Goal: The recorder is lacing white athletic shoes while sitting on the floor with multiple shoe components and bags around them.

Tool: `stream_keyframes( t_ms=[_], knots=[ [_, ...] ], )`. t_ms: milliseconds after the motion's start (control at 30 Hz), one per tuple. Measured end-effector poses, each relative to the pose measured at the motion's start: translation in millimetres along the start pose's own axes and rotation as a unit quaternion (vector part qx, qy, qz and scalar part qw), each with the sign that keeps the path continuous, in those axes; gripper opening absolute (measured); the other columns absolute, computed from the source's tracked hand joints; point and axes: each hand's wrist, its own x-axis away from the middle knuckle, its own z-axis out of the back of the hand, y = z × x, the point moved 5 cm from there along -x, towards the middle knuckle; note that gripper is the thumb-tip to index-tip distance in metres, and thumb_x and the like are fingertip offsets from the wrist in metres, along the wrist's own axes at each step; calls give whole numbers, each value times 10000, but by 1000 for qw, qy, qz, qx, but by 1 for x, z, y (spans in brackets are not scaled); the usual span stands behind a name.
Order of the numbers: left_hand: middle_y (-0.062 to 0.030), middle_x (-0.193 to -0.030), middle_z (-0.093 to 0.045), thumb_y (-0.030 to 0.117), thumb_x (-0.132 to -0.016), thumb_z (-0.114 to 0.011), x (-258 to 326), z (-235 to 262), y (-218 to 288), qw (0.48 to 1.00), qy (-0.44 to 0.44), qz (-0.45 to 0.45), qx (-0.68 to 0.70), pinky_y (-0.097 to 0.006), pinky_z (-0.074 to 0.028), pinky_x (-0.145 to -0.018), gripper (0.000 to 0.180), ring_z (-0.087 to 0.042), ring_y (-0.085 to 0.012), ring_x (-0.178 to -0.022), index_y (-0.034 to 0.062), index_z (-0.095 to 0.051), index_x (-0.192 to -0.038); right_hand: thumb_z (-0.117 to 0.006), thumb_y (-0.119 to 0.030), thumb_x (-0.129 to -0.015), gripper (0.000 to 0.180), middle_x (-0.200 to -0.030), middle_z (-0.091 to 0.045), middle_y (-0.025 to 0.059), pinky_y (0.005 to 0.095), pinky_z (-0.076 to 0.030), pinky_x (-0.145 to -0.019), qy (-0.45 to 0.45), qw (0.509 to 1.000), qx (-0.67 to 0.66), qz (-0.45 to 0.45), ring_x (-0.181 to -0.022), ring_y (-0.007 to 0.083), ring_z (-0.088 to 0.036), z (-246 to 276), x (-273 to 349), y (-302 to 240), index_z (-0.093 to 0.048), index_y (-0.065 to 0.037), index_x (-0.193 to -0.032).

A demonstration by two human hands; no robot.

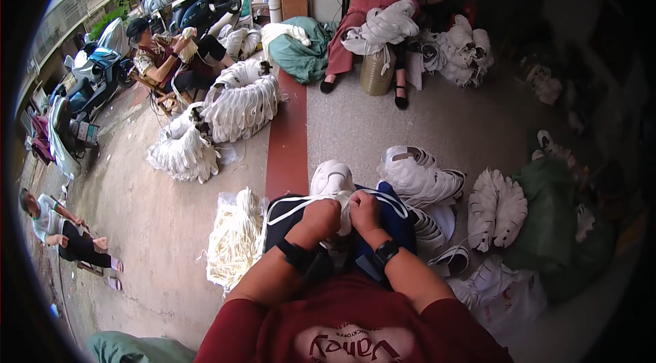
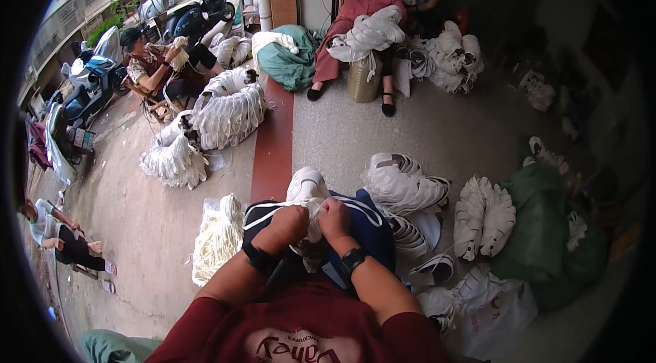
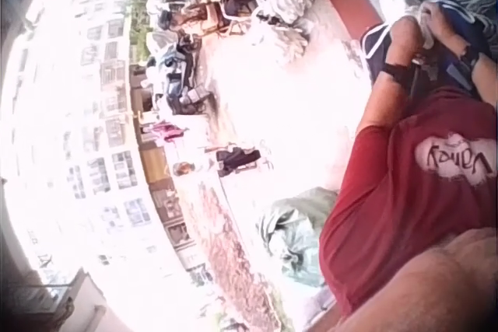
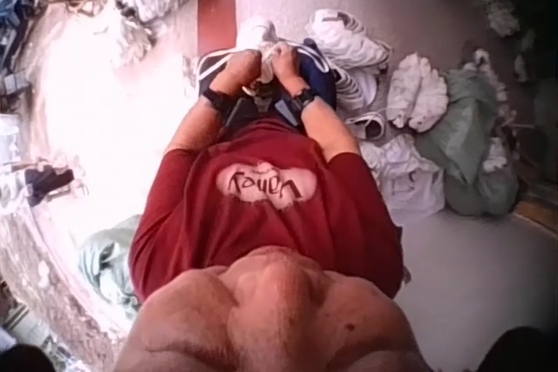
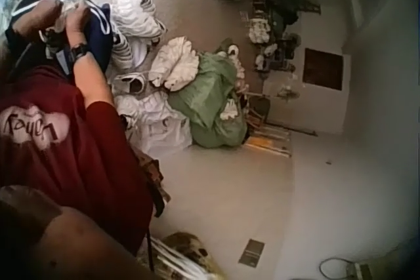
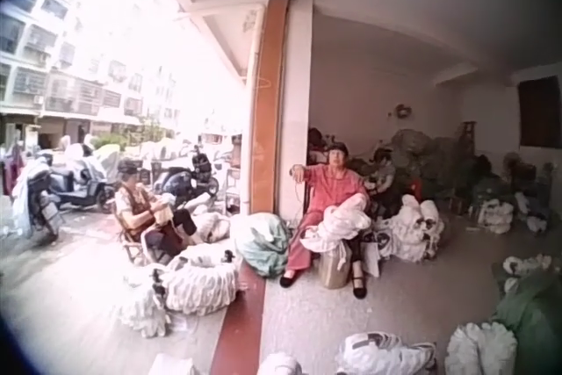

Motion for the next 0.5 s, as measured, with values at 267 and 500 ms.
stream_keyframes(
  t_ms=[267, 500],
  knots=[
    [52, -644, -534, 133, -864, -627, 34, -25, -73, 732, 3, 86, 676, -198, -358, -499, 122, -441, -37, -543, 54, -621, -770, -588, -65, -721, 14, -717, -570, 131, 421, -426, -691, -16, 973, 7, 231, -739, 318, -553, 11, -2, -63, -581, -56, -713],
    [13, -686, -573, 61, -850, -621, 16, -42, -87, 592, 157, 100, 784, -192, -386, -507, 56, -493, -57, -567, 49, -597, -801, -632, -98, -723, 99, -741, -581, 124, 398, -391, -683, -127, 957, 86, 245, -740, 296, -557, -15, 5, -57, -634, -53, -810]
  ],
)
